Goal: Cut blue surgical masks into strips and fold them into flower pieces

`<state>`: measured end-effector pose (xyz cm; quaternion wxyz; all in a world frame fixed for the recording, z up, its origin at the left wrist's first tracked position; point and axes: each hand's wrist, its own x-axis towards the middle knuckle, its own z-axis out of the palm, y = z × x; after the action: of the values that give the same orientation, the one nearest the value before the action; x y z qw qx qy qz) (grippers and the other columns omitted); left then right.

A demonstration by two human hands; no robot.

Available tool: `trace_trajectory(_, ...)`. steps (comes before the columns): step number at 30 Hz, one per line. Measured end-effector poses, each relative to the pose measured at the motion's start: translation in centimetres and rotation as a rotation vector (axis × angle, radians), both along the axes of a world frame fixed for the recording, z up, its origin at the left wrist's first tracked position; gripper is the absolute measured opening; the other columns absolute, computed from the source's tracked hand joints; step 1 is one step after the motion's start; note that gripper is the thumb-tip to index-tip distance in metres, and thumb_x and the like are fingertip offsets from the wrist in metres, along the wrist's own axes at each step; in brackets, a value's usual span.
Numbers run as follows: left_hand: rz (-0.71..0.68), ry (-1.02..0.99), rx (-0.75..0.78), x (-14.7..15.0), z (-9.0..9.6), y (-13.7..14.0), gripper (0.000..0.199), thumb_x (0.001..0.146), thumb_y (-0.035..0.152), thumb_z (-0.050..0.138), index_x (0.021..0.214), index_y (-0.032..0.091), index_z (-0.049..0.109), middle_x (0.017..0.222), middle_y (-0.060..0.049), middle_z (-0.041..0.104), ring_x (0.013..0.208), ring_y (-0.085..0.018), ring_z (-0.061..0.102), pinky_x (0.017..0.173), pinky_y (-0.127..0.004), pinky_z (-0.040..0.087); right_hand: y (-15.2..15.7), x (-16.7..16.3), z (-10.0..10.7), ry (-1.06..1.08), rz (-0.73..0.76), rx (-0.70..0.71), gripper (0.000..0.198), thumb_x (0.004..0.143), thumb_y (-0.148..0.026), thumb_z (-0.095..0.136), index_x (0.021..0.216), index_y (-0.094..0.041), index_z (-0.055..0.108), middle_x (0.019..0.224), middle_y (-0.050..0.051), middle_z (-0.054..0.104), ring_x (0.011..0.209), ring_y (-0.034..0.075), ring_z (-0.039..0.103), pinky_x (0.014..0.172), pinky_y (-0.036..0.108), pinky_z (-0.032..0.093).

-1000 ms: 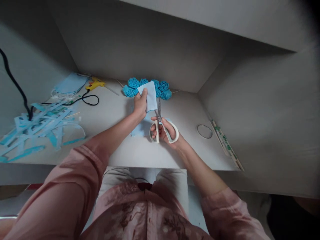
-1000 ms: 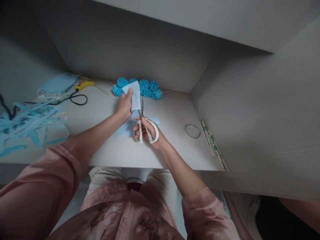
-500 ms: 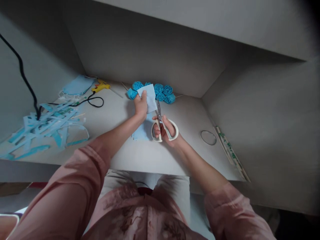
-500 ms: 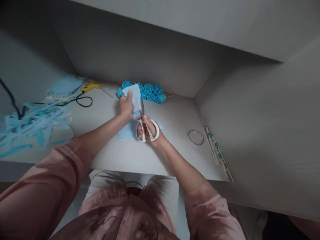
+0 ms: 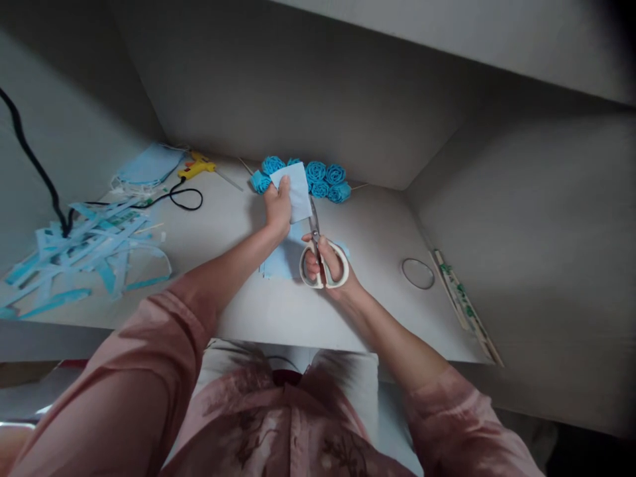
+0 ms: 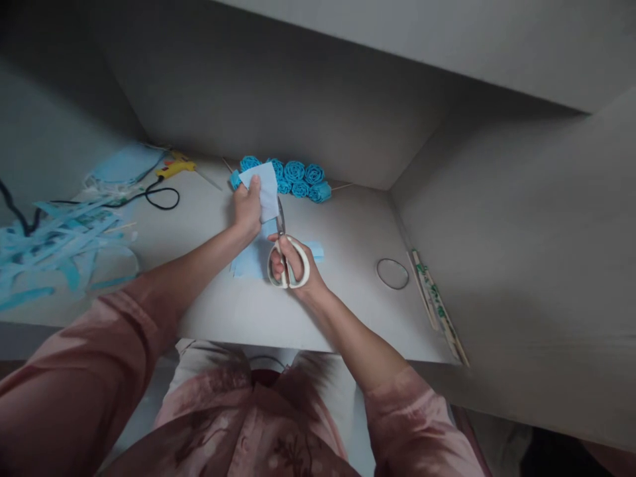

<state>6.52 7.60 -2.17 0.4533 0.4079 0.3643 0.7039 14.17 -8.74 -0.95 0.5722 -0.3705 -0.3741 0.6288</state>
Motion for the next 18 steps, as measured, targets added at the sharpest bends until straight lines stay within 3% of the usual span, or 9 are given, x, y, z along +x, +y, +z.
trace_trajectory(5, -0.043, -0.043, -0.008, -0.01, -0.04, 0.0, 0.036, 0.083, 0.057, 0.062, 0.091, 0.022, 0.061, 0.094, -0.004, 0.069, 0.097, -0.019, 0.064, 0.085, -0.028, 0.051, -0.08, 0.23, -0.55, 0.017, 0.052, -0.023, 0.052, 0.073, -0.063, 0.071, 0.101, -0.02, 0.06, 0.056, -0.009, 0.046, 0.041, 0.005, 0.037, 0.038, 0.018, 0.033)
trace_trajectory(11, -0.081, -0.073, -0.006, -0.17, 0.36, -0.35, 0.039, 0.081, 0.059, 0.063, 0.091, 0.021, 0.062, 0.095, -0.005, 0.069, 0.098, -0.019, 0.065, 0.084, -0.028, 0.051, -0.45, 0.69, -0.13, 0.055, 0.168, -0.043, 0.051, 0.081, -0.07, 0.057, 0.105, -0.025, 0.06, 0.064, -0.005, 0.052, 0.053, 0.01, 0.047, 0.052, 0.024, 0.044)
trace_trajectory(18, -0.064, -0.059, -0.041, -0.39, 0.41, -0.16, 0.042, 0.081, 0.061, 0.062, 0.09, 0.021, 0.061, 0.099, -0.006, 0.068, 0.102, -0.019, 0.063, 0.09, -0.03, 0.051, -0.46, 0.9, -0.36, 0.005, 0.245, 0.004, 0.057, 0.081, -0.069, 0.058, 0.122, -0.03, 0.049, 0.067, -0.005, 0.058, 0.054, 0.012, 0.05, 0.054, 0.025, 0.046)
